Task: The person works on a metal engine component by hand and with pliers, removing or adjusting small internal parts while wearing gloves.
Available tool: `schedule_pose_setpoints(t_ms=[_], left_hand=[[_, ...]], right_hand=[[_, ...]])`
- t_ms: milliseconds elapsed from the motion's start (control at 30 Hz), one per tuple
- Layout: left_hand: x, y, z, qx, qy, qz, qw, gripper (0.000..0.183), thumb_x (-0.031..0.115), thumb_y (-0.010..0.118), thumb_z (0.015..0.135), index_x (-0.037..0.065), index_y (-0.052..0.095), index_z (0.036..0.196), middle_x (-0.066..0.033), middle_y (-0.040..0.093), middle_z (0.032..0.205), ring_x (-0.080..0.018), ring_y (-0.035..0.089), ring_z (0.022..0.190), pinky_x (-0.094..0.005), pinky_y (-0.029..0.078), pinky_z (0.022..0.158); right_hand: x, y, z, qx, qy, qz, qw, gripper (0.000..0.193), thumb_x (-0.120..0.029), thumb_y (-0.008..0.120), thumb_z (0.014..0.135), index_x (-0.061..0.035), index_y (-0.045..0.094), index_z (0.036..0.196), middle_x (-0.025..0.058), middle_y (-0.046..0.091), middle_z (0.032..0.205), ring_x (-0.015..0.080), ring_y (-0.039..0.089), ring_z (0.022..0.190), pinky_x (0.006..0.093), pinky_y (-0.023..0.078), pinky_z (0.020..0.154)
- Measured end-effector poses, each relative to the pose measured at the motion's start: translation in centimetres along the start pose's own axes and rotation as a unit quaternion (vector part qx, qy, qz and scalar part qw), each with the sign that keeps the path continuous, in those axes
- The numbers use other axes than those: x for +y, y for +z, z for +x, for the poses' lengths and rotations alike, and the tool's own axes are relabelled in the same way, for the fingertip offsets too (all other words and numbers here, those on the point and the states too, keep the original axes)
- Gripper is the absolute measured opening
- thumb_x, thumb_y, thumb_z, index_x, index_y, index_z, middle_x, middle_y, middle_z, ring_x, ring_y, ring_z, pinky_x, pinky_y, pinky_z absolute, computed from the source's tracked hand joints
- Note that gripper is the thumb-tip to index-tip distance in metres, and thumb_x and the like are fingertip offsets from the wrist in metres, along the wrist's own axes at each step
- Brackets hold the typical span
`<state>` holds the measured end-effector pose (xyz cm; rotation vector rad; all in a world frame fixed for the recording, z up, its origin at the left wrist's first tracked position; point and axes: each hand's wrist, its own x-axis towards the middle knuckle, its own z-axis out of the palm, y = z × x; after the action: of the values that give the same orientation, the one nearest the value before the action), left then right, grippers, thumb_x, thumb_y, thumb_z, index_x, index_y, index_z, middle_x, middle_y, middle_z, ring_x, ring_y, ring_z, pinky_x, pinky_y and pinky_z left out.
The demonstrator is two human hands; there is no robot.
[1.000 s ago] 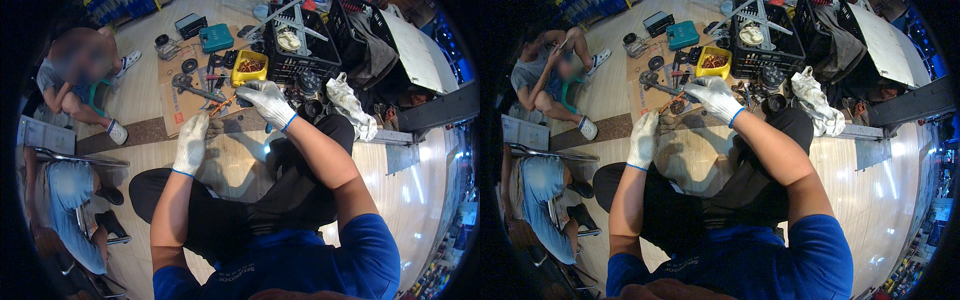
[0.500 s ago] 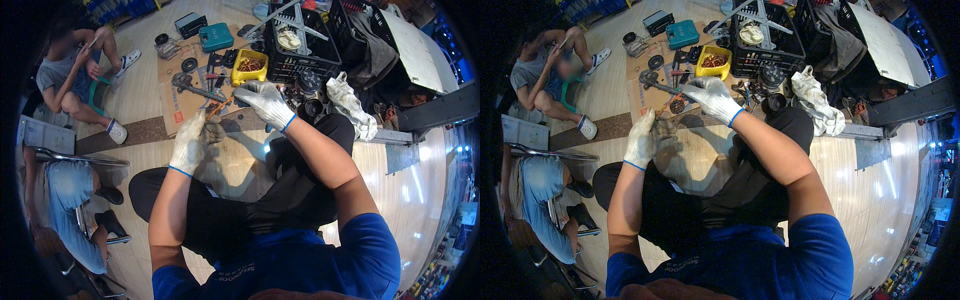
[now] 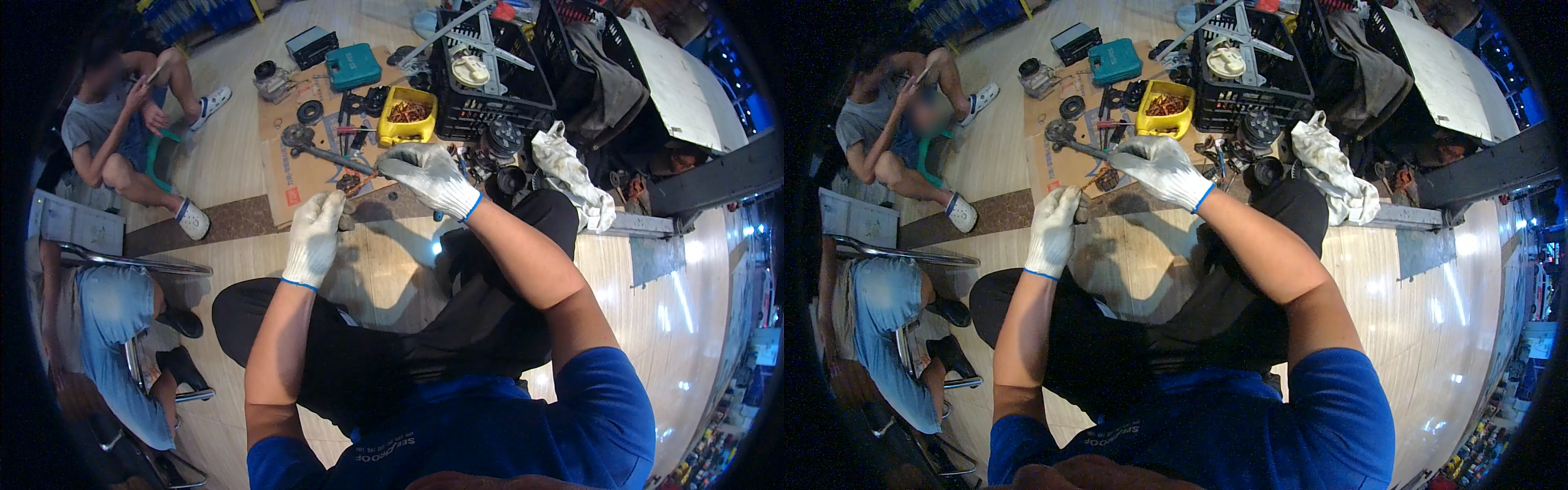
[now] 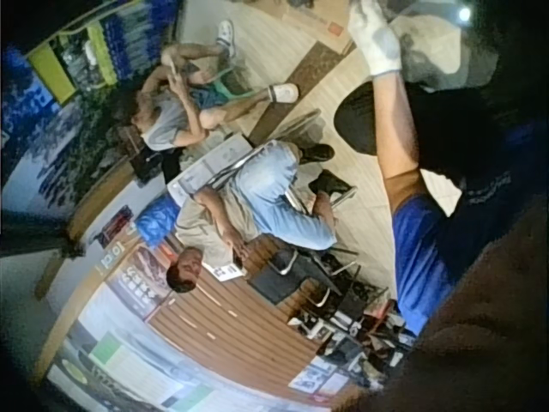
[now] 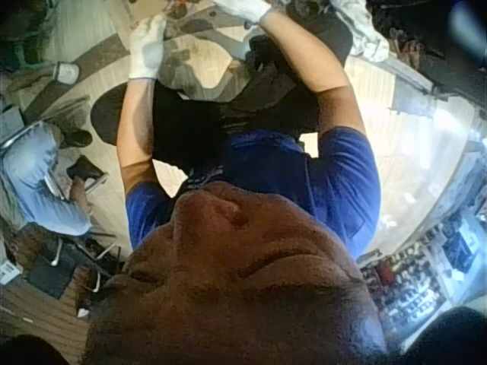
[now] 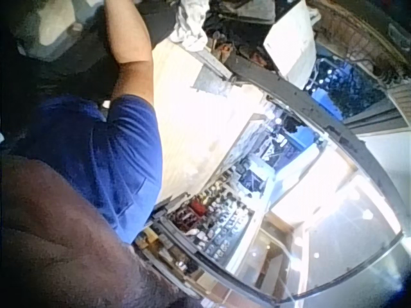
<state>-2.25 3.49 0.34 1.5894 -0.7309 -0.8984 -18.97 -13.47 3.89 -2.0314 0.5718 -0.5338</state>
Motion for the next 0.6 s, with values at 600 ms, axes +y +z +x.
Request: schedule_pose_setpoints(t_ms=[600], left_hand=[[1.2,1.8,0.6,-0.001,0.037,0.231,0.972,0.039,0.029,0.053,0.104,-0.008,0.061,0.106,-0.0126,0.064,0.087,-0.0239,0.061,0.079,-0.0378,0.049,0.073]], right_hand=[[2.7,-1.6,0.1,-0.024,-0.051,-0.046,0.997,0.035,-0.034,0.065,0.083,-0.001,0.07,0.093,0.0205,0.069,0.085,0.0354,0.065,0.077,0.0419,0.051,0.069]])
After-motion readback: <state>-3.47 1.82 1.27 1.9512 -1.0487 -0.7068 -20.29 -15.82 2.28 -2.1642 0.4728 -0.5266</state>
